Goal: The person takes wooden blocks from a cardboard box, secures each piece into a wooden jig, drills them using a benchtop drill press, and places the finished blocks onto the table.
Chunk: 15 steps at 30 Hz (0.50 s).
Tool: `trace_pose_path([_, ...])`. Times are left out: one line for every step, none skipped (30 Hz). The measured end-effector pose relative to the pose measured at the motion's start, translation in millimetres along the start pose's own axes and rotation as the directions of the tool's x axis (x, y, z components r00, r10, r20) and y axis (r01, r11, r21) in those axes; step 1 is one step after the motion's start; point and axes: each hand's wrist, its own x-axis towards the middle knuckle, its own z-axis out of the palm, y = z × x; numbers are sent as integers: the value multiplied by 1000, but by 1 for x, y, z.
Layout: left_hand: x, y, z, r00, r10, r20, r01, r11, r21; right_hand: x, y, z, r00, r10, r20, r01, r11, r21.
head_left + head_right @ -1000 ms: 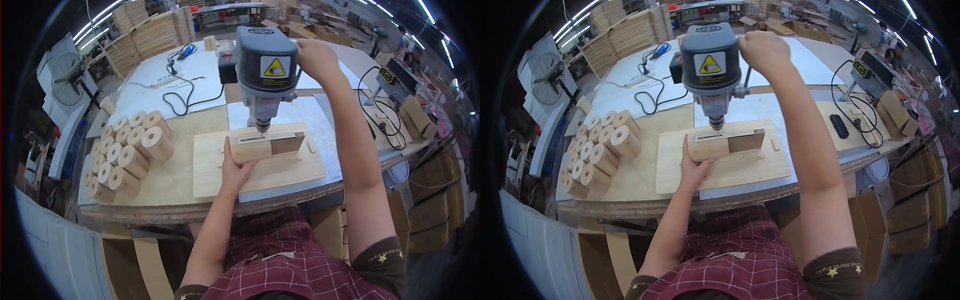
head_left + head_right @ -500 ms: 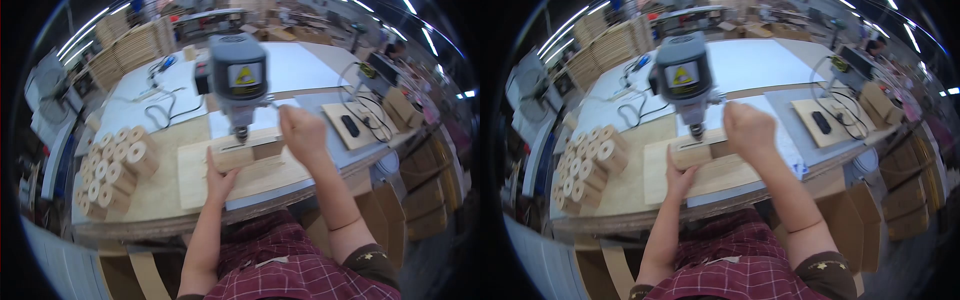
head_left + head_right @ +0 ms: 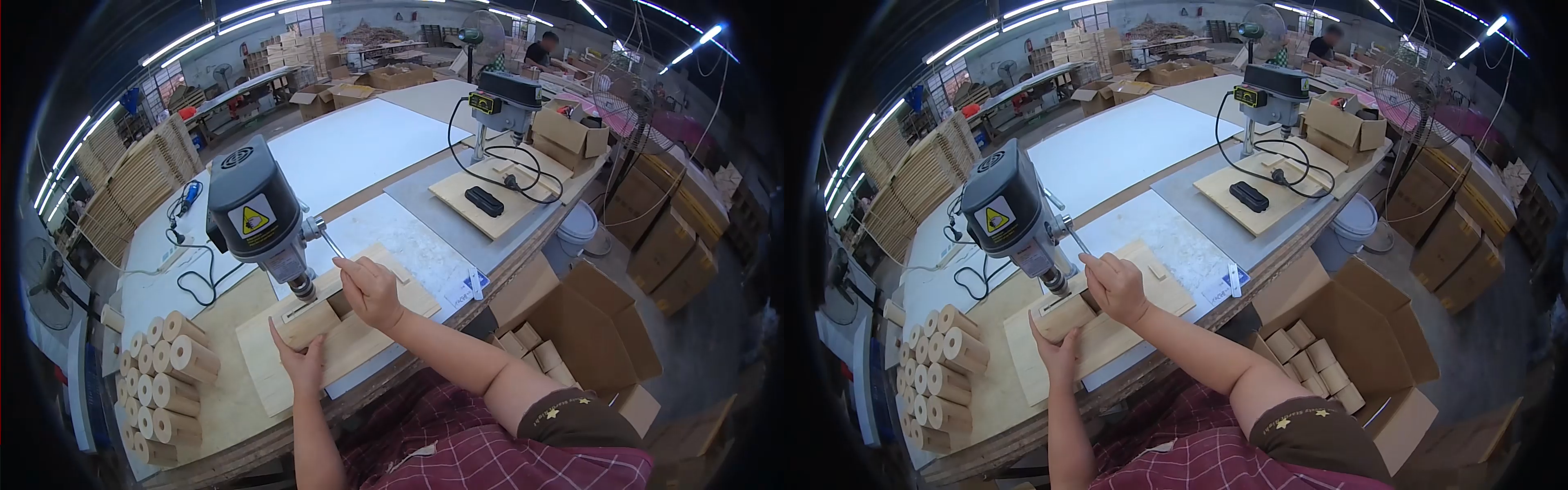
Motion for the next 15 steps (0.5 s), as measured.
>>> trace_pose_path([0,2,1,1000,-23,-1,23,1000,-4,1,-2,0,1000,-4,-5,4,1000,4])
trace_pose_path([0,4,2,999,-46,-3,46,999,-10,1,-3,-2,1000,4,9,-4,1000,-3])
trace_pose_path([0,5,2,999,-39,-7,39,999,-8,3,-4,-4,1000,13,24,-12,1000,-10])
trace_pose_path([0,6,2,999,-53,-4,53,999,-7,7,-8,-7,1000,9,22,-9,1000,-4])
trace_pose_path([0,6,2,998,-70,-3,70,998,-5,11,-11,-12,999,11,53,-10,999,-31])
trace_pose_path([0,5,1,998,-69,-10,69,998,-3,15,-15,-16,996,14,85,-9,998,-57])
trace_pose_path([1,4,1,998,-66,-4,66,998,11,23,-18,-21,996,12,89,-7,999,-49])
trace_pose_path([0,5,1,998,-65,0,65,998,24,34,-20,-26,990,-24,139,40,993,-111])
trace_pose_path([-1,8,2,998,-66,-11,66,997,26,47,-23,-29,980,-58,193,91,981,-169])
trace_pose_path([-1,18,4,990,-142,-4,142,990,3,63,-28,-31,977,-37,210,80,976,-201])
trace_pose_path([-1,23,4,976,-218,4,218,976,-16,80,-32,-31,974,-14,225,68,970,-232])
trace_pose_path([1,13,4,975,-222,-11,222,975,-9,96,-31,-28,974,-4,227,61,968,-244])
trace_pose_path([5,-7,3,995,-96,15,95,995,26,115,-32,-24,964,54,260,26,955,-294])
trace_pose_path([6,-20,-1,999,27,42,-30,997,65,135,-29,-19,919,190,347,-64,937,-344])
trace_pose_path([6,-19,2,998,21,65,-26,997,72,151,-24,-13,895,239,376,-93,926,-366])
